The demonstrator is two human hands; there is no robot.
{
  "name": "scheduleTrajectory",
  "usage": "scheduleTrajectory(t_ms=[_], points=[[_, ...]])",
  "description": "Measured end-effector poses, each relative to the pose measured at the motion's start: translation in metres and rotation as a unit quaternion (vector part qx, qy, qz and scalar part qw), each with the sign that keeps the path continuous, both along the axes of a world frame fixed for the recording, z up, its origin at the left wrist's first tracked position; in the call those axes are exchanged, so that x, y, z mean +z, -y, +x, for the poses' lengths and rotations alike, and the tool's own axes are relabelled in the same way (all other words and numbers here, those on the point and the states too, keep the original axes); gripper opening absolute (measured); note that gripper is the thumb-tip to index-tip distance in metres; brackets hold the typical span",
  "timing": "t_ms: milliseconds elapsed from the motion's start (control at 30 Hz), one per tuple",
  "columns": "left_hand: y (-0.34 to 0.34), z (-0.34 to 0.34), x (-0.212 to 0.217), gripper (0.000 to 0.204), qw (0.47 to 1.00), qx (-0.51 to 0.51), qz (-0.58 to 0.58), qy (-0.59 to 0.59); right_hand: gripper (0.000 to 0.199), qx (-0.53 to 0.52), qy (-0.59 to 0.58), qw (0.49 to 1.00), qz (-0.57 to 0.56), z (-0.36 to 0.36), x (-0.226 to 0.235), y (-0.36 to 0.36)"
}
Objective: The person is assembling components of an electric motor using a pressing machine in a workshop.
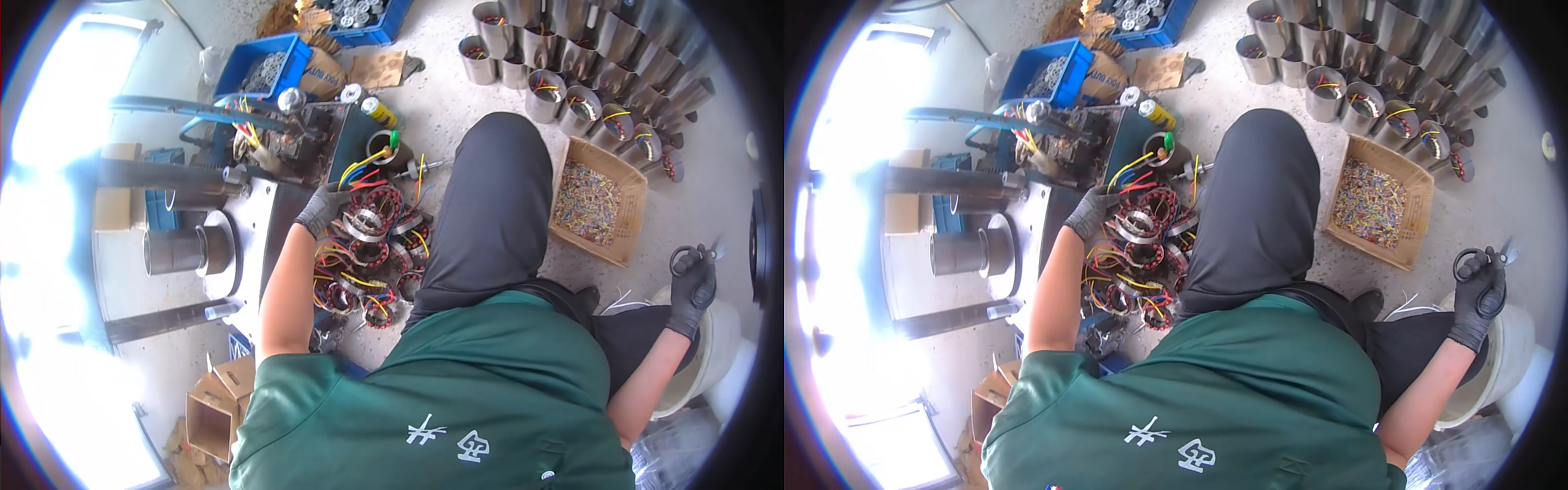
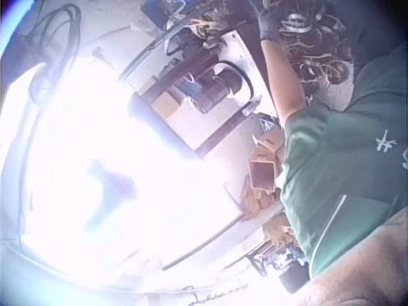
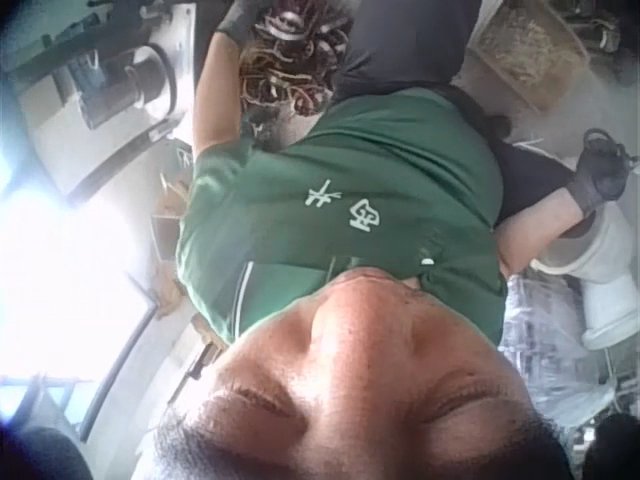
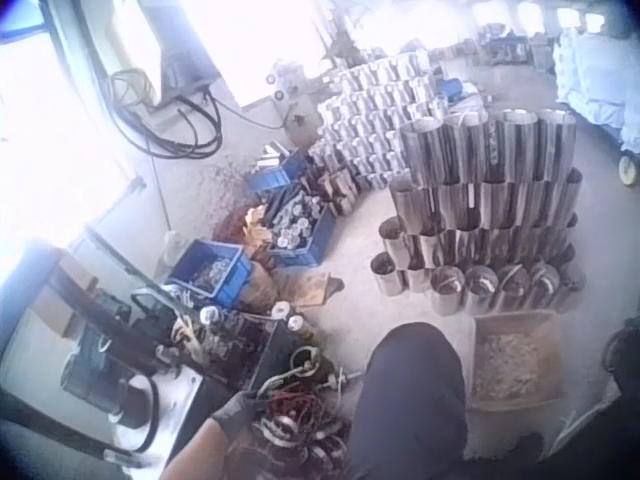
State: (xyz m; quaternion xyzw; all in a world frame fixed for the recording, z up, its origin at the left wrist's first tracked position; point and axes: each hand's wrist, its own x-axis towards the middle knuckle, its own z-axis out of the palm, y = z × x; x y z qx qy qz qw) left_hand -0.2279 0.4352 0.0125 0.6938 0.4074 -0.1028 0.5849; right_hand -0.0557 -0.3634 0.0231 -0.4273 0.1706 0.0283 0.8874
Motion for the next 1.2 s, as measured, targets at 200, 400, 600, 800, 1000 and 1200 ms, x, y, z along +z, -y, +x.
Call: scheduleTrajectory(t_ms=[200, 400, 600, 800, 1000, 1200], points=[[-0.033, -0.069, -0.025, 0.023, 0.993, 0.042, 0.099, 0.04, 0.031, 0.05, -0.002, 0.999, 0.009, 0.013, 0.001, -0.013], [-0.036, -0.082, -0.075, 0.027, 0.965, 0.141, 0.186, 0.118, 0.034, 0.037, 0.012, 0.999, 0.001, 0.014, 0.024, -0.023], [-0.036, -0.094, -0.101, 0.034, 0.959, 0.11, 0.237, 0.114, 0.041, -0.081, 0.045, 0.973, -0.209, -0.033, 0.073, -0.011], [0.004, -0.085, -0.069, 0.045, 0.893, 0.215, 0.345, 0.194, 0.057, -0.137, 0.064, 0.871, -0.467, -0.129, 0.058, 0.071], [0.103, 0.012, -0.008, 0.041, 0.777, 0.043, 0.422, 0.465, 0.079, -0.104, -0.137, 0.626, -0.761, -0.229, -0.068, 0.093], [0.197, 0.159, 0.086, 0.033, 0.768, 0.009, 0.325, 0.552, 0.056, -0.033, -0.455, 0.719, -0.524, -0.27, -0.19, 0.082]])
